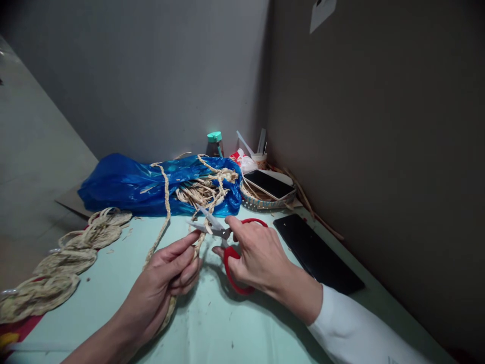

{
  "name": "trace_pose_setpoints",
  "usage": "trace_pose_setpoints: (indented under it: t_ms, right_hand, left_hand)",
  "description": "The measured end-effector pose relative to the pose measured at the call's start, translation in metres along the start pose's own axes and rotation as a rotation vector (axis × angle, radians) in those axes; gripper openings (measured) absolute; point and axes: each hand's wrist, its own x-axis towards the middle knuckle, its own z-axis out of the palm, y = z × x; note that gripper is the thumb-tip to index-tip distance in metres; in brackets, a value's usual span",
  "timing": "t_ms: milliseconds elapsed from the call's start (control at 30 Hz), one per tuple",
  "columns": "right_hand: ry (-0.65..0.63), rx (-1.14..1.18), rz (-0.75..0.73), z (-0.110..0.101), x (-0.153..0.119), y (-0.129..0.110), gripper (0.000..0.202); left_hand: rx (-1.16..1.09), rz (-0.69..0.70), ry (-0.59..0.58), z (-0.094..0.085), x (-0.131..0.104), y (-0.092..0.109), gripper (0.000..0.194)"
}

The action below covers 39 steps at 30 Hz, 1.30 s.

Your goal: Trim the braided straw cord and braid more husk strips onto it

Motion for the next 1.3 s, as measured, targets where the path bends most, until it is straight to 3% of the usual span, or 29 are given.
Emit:
trace_pose_setpoints:
  t_ms: [200,367,467,600,767,833,933,1067,1200,1300]
  right_hand:
    - [-0.017,-0.022,-0.016,0.000,0.000,0.002,0.025]
    - [-0.076,-0.100,-0.020,0.009,-0.002,0.007,0.009]
    - [-0.082,-0.026,-0.021,0.012,-0.002,0.010,0.007]
    - [-0.001,0.394,0.131,0.010,0.004,0.012,0.009]
    - [0.004,1.171,0.390,0.004,0.011,0.008,0.033]
    - [0.014,1.313,0.413,0.004,0.012,0.007,0.040]
    - [0.041,1.292,0.410,0.007,0.011,0.008,0.043]
    - [0.061,1.225,0.372,0.011,0.009,0.011,0.039]
    - [0.071,1.380,0.366,0.010,0.009,0.009,0.040]
    - [0.092,1.491,0.323,0.011,0.009,0.007,0.037]
  left_hand:
    - [0.190,0.077,0.106,-0.002,0.000,-0.002,0.052]
    - [0.230,0.071,0.112,-0.007,0.000,-0.004,0.053]
    - [0.248,0.071,0.089,-0.008,0.000,-0.005,0.052]
    - [0.420,0.149,0.061,-0.005,-0.003,-0.007,0.044]
    - [0.837,0.490,0.085,-0.004,-0.003,-0.016,0.032]
    - [0.964,0.659,0.059,-0.006,-0.002,-0.021,0.034]
    - [1.079,0.795,0.042,-0.009,-0.001,-0.026,0.037]
    - [1.011,0.657,0.068,-0.006,-0.001,-0.023,0.029]
    - [0.698,0.231,0.188,0.001,0.001,-0.013,0.029]
    - [0.416,-0.016,0.089,0.001,0.005,-0.009,0.031]
